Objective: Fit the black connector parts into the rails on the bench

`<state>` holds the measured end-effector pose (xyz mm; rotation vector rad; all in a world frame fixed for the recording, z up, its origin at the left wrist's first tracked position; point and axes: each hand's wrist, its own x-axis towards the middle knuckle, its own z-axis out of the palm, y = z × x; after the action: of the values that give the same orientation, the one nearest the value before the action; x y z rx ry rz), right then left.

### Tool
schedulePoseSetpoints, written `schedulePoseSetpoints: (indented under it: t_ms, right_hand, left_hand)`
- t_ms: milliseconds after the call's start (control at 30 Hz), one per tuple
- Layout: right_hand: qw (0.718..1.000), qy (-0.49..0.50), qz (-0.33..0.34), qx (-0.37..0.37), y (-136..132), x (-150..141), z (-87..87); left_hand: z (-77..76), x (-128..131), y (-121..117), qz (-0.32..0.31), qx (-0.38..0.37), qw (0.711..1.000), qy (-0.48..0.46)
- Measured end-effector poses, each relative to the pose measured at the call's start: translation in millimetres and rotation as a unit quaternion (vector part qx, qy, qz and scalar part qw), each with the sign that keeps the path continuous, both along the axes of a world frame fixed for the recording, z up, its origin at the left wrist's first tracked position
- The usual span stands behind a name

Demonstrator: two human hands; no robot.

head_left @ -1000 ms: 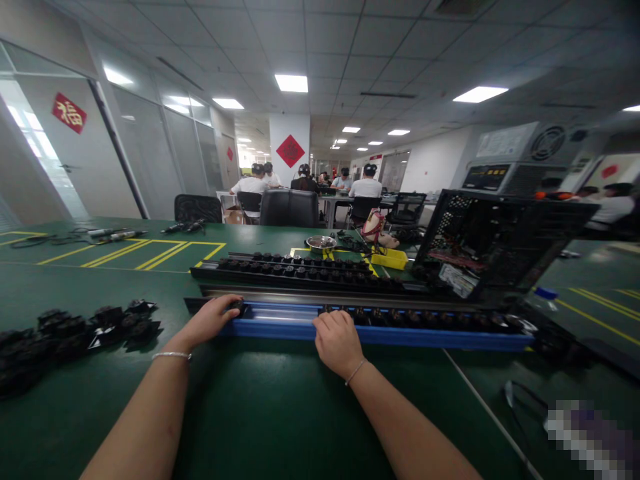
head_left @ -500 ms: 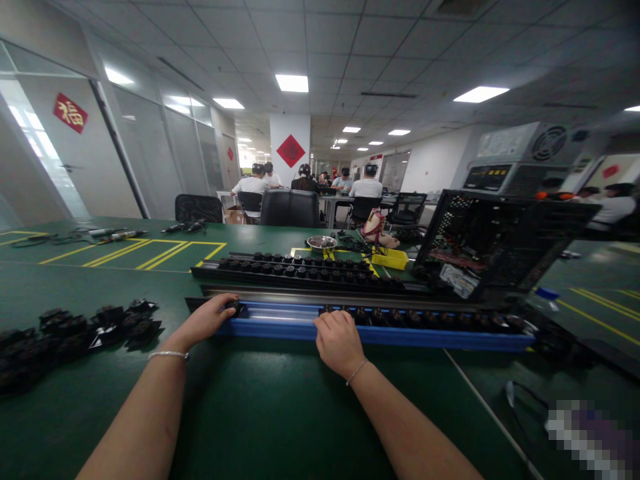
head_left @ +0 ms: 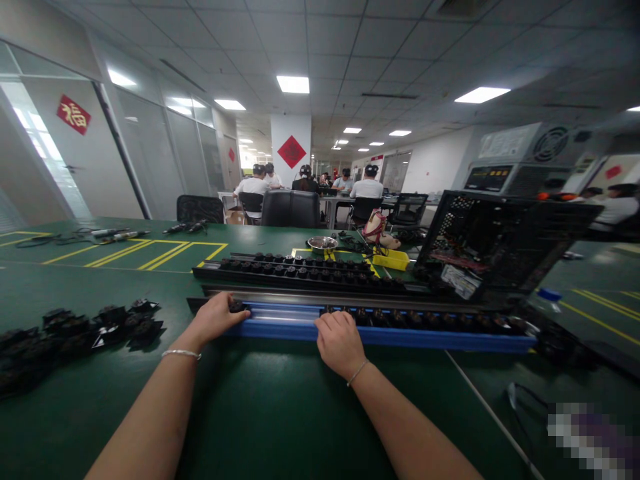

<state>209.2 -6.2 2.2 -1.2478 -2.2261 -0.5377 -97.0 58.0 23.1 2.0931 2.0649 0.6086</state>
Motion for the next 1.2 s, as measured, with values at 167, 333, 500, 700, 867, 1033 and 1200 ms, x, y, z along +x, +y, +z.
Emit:
schedulePoseSetpoints:
  t_ms: [167,333,500,700,867,1033,1200]
  right_hand:
    - [1.000,0.001,0.001,0.007,0.2,0.0,0.0]
    - [1.000,-0.001,-0.001,0.013,0.0,0.1,0.4]
    - [1.000,-0.001,0.000,0.012,0.5,0.3,-0.3]
    - [1.000,0.000,-0.003,0.009,0.1,0.2,0.1]
    - [1.000,-0.001,-0.003,0.010,0.3,0.0,0.3]
    - [1.000,-0.003,-0.002,0.016,0.5,-0.1,0.2]
    - [1.000,-0.001,-0.001,0.015,0.9,0.2,-0.2]
  left_hand:
    - [-1.6,-2.0,2.4,0.000,0.017,1.000,0.013]
    - [-0.7,-6.9,3.8,0.000,0.022,1.000,0.011]
    - [1.9,-10.1,2.5,0.026,0.033,0.999,-0.001]
    - [7.3,-9.2,-1.5,0.043,0.028,0.999,-0.011]
    - [9.5,-10.5,-2.9,0.061,0.027,0.998,-0.016]
    - [8.3,-12.7,-2.5,0.061,0.033,0.997,-0.029]
    - [5.5,-15.6,-1.2,0.075,0.037,0.996,-0.034]
